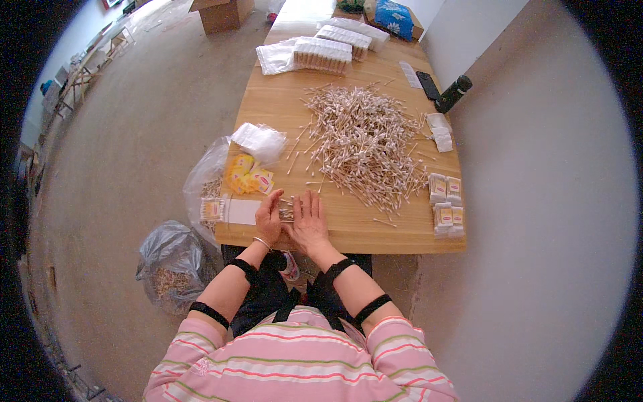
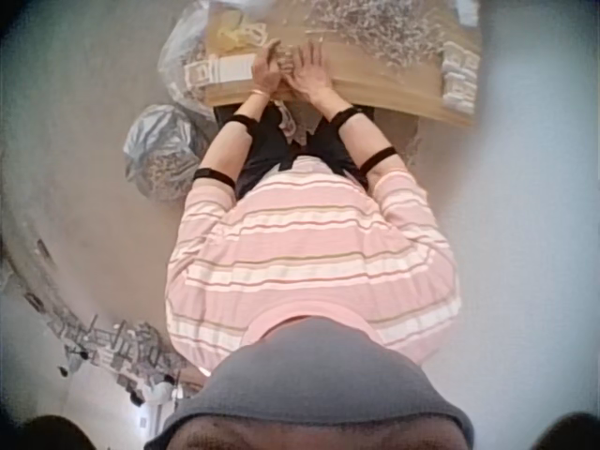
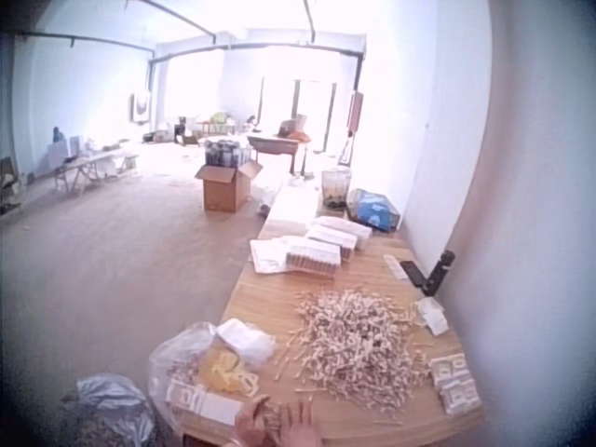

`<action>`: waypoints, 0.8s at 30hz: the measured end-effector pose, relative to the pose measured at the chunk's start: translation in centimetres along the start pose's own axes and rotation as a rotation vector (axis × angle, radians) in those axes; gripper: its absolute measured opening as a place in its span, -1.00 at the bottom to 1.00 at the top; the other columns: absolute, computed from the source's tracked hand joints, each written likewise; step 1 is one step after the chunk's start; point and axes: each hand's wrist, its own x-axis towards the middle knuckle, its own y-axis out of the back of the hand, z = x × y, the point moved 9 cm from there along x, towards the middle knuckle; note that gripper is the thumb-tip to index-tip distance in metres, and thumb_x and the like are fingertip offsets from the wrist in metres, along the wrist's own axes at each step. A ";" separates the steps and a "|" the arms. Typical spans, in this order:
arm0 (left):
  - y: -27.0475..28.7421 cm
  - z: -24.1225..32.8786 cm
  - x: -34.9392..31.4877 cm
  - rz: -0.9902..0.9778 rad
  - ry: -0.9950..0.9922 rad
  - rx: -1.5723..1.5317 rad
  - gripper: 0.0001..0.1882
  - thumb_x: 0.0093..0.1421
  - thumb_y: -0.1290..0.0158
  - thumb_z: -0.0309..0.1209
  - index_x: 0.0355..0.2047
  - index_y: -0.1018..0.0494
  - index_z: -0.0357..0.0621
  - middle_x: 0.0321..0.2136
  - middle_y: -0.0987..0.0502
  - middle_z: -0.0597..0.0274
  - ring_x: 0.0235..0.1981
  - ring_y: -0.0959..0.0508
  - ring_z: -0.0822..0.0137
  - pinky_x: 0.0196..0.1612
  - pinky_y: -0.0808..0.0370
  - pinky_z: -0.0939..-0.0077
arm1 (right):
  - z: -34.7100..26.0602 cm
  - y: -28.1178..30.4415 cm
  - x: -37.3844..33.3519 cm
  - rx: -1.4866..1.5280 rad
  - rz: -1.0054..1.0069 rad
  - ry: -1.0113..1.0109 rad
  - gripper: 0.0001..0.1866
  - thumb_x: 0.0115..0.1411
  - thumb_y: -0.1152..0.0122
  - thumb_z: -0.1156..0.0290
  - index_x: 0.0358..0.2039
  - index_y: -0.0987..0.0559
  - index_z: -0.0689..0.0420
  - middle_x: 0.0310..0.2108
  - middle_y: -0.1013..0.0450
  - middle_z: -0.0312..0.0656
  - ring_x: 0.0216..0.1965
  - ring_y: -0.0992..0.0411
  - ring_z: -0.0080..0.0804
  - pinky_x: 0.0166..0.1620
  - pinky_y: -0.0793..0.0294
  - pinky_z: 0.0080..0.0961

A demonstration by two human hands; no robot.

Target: The person is manually aligning and packaging cotton swabs into small plastic bags.

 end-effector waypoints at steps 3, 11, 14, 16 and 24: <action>0.2 -0.7 0.0 0.020 0.037 -0.068 -0.72 0.20 0.16 -0.61 -0.10 -0.43 -0.24 -0.20 -0.53 -0.04 -0.12 -0.53 0.09 -0.05 -0.41 0.37 | 0.2 0.5 0.6 0.027 0.047 0.009 -0.11 0.08 -0.08 -0.08 0.26 -0.04 0.22 0.30 0.16 0.16 0.33 0.23 0.10 0.31 0.28 -0.02; 0.3 -1.9 -0.1 0.045 0.116 -0.169 -0.73 0.23 0.16 -0.55 -0.10 -0.43 -0.28 -0.17 -0.54 0.02 -0.10 -0.53 0.25 -0.01 -0.40 0.47 | -1.8 0.8 -1.5 0.036 -0.024 0.080 -0.12 0.11 -0.05 -0.07 0.26 -0.02 0.25 0.31 0.16 0.09 0.35 0.26 0.01 0.33 0.33 -0.08; 0.3 -2.5 0.0 0.061 0.165 -0.238 -0.72 0.23 0.17 -0.55 -0.09 -0.43 -0.28 -0.18 -0.54 0.03 -0.10 -0.53 0.25 -0.01 -0.40 0.47 | -2.0 0.4 -0.9 0.004 -0.040 0.127 -0.11 0.11 -0.03 -0.10 0.26 -0.03 0.26 0.31 0.14 0.09 0.35 0.25 -0.02 0.33 0.34 -0.08; 0.2 -2.3 0.1 0.054 0.155 -0.243 -0.72 0.23 0.17 -0.55 -0.09 -0.43 -0.28 -0.18 -0.55 0.04 -0.10 -0.52 0.26 -0.01 -0.39 0.47 | -1.0 0.4 0.5 0.027 -0.030 0.104 -0.11 0.11 -0.02 -0.10 0.26 -0.03 0.26 0.31 0.14 0.08 0.35 0.25 -0.02 0.33 0.35 -0.08; 0.5 -2.5 -0.1 0.059 0.132 -0.201 -0.71 0.24 0.18 -0.52 -0.08 -0.42 -0.28 -0.17 -0.53 0.03 -0.08 -0.51 0.24 0.01 -0.37 0.47 | -0.2 0.6 1.3 0.027 0.020 0.099 -0.13 0.12 -0.02 -0.09 0.27 -0.03 0.21 0.30 0.09 0.01 0.36 0.24 -0.07 0.32 0.34 -0.05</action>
